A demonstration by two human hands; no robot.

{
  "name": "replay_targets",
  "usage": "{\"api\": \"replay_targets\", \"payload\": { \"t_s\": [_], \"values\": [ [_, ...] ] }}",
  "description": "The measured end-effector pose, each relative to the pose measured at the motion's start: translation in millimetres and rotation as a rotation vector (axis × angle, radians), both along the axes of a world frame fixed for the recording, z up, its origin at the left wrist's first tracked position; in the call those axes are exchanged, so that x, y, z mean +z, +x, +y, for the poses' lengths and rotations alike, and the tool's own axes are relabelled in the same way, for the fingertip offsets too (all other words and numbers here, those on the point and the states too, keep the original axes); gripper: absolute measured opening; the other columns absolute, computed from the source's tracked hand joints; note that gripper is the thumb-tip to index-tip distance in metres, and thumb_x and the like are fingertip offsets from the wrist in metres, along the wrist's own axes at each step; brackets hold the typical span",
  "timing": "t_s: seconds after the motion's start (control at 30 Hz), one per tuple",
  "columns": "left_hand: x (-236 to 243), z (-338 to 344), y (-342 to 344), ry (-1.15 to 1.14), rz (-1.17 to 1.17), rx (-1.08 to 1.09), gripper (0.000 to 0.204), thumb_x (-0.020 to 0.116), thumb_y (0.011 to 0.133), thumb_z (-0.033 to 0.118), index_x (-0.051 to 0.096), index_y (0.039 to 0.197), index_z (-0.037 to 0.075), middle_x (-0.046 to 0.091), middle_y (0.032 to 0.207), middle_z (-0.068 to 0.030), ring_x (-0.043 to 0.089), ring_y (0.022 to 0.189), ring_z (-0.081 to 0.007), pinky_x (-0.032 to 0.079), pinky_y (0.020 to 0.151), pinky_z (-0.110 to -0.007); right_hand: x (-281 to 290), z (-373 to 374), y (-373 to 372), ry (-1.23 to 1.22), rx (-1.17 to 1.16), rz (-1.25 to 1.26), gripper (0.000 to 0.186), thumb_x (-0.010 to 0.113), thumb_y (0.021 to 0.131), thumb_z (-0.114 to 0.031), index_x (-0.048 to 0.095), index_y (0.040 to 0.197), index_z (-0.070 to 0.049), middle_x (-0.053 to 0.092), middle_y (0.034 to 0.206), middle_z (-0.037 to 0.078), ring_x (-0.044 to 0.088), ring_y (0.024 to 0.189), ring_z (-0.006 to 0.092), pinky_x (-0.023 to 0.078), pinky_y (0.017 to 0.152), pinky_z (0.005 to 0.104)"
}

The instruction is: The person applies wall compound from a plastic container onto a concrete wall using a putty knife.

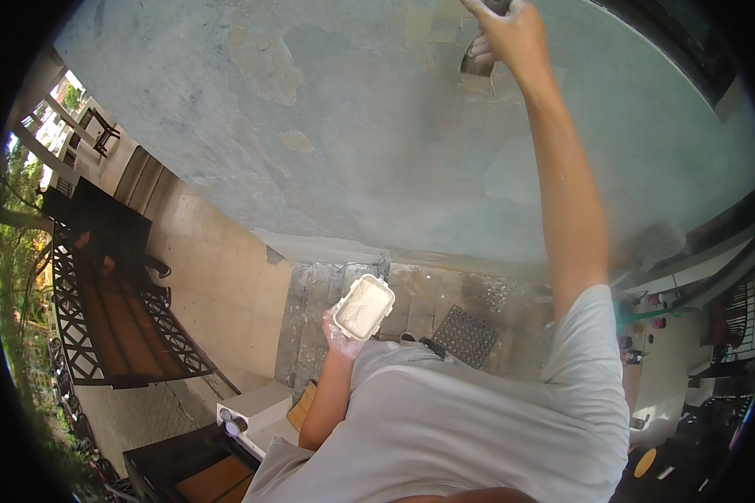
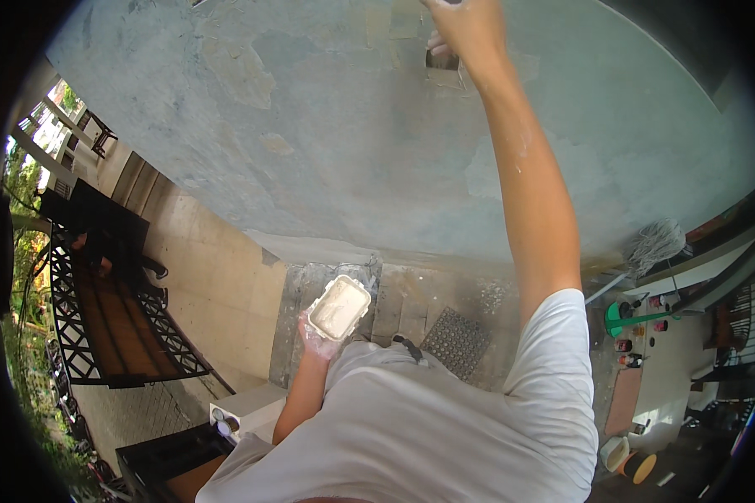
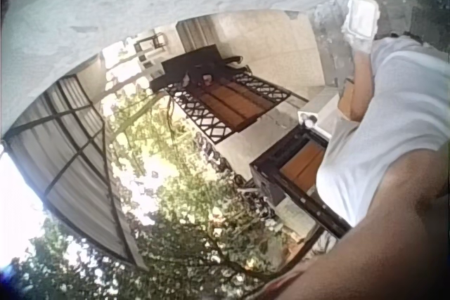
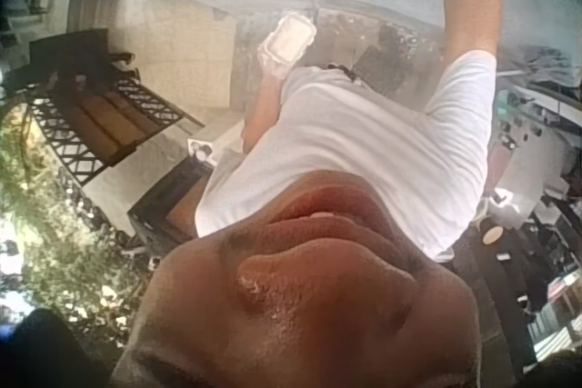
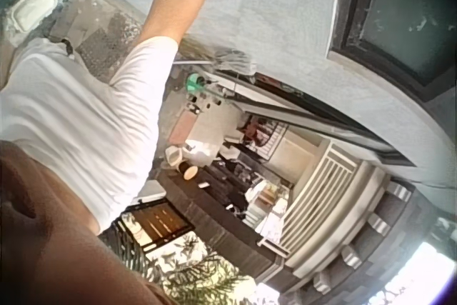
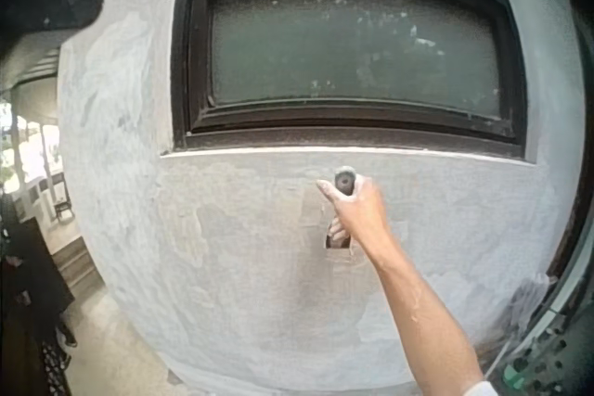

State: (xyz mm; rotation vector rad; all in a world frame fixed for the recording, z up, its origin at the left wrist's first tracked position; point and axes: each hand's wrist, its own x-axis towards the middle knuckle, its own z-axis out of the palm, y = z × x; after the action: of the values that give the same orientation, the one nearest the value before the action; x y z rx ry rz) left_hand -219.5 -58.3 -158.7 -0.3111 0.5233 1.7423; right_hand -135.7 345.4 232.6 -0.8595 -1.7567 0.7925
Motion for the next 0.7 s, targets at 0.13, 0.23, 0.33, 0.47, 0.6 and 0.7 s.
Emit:
{"api": "replay_targets", "payload": {
  "t_s": [0.13, 0.23, 0.33, 0.47, 0.6, 0.7],
  "values": [
    [4, -5, 3, -0.04, -0.034, 0.044, 0.061, 0.04, 0.09, 0.039, 0.053, 0.132, -0.002, 0.06, 0.129, -0.0225, 0.063, 0.112, -0.0407, 0.055, 0.091, -0.056, 44, -7, -8, 0.075, 0.028, 0.066, 0.039, 0.072, 0.089, -0.03, 0.051, 0.07, -0.003, 0.054, 0.051, 0.008, 0.059, 0.038, 0.0197, 0.047, 0.032, 0.0326],
    [1, -1, 0, -0.025, -0.043, 0.016, 0.06, 0.04, 0.09, 0.038, 0.054, 0.132, -0.003, 0.06, 0.129, -0.0226, 0.063, 0.113, -0.0409, 0.055, 0.092, -0.056, 64, -21, 7, 0.143, -0.108, 0.002, 0.041, 0.072, 0.089, -0.03, 0.05, 0.068, -0.003, 0.054, 0.051, 0.009, 0.059, 0.038, 0.0197, 0.048, 0.032, 0.032],
    [2, -3, 0, -0.032, -0.04, 0.039, 0.06, 0.04, 0.09, 0.036, 0.054, 0.132, -0.004, 0.06, 0.129, -0.023, 0.063, 0.113, -0.0411, 0.054, 0.093, -0.056, 43, -20, 6, 0.052, -0.053, -0.07, 0.043, 0.071, 0.09, -0.03, 0.05, 0.066, -0.002, 0.054, 0.049, 0.009, 0.059, 0.038, 0.0195, 0.046, 0.032, 0.0313],
    [-1, -7, 0, -0.059, -0.013, 0.088, 0.059, 0.04, 0.09, 0.036, 0.053, 0.132, -0.005, 0.06, 0.129, -0.0238, 0.063, 0.113, -0.041, 0.054, 0.093, -0.055, 5, 1, 10, 0.072, -0.072, -0.196, 0.042, 0.07, 0.091, -0.032, 0.053, 0.068, -0.002, 0.056, 0.048, 0.011, 0.061, 0.04, 0.0217, 0.045, 0.035, 0.0331],
    [7, -4, 4, -0.018, 0.027, 0.094, 0.061, 0.039, 0.09, 0.037, 0.053, 0.133, -0.005, 0.059, 0.13, -0.0238, 0.063, 0.113, -0.0404, 0.054, 0.094, -0.054, 6, 34, 15, 0.287, -0.19, -0.119, 0.046, 0.07, 0.091, -0.033, 0.052, 0.065, 0.0, 0.058, 0.052, 0.013, 0.062, 0.042, 0.0239, 0.048, 0.035, 0.0335],
    [7, -3, 2, 0.007, 0.028, 0.072, 0.063, 0.038, 0.091, 0.039, 0.052, 0.133, -0.005, 0.059, 0.13, -0.0236, 0.063, 0.113, -0.0399, 0.053, 0.096, -0.053, 54, 12, 20, 0.06, -0.091, -0.077, 0.05, 0.069, 0.092, -0.036, 0.05, 0.063, 0.002, 0.057, 0.051, 0.014, 0.061, 0.04, 0.0246, 0.051, 0.034, 0.0343]
  ]
}}
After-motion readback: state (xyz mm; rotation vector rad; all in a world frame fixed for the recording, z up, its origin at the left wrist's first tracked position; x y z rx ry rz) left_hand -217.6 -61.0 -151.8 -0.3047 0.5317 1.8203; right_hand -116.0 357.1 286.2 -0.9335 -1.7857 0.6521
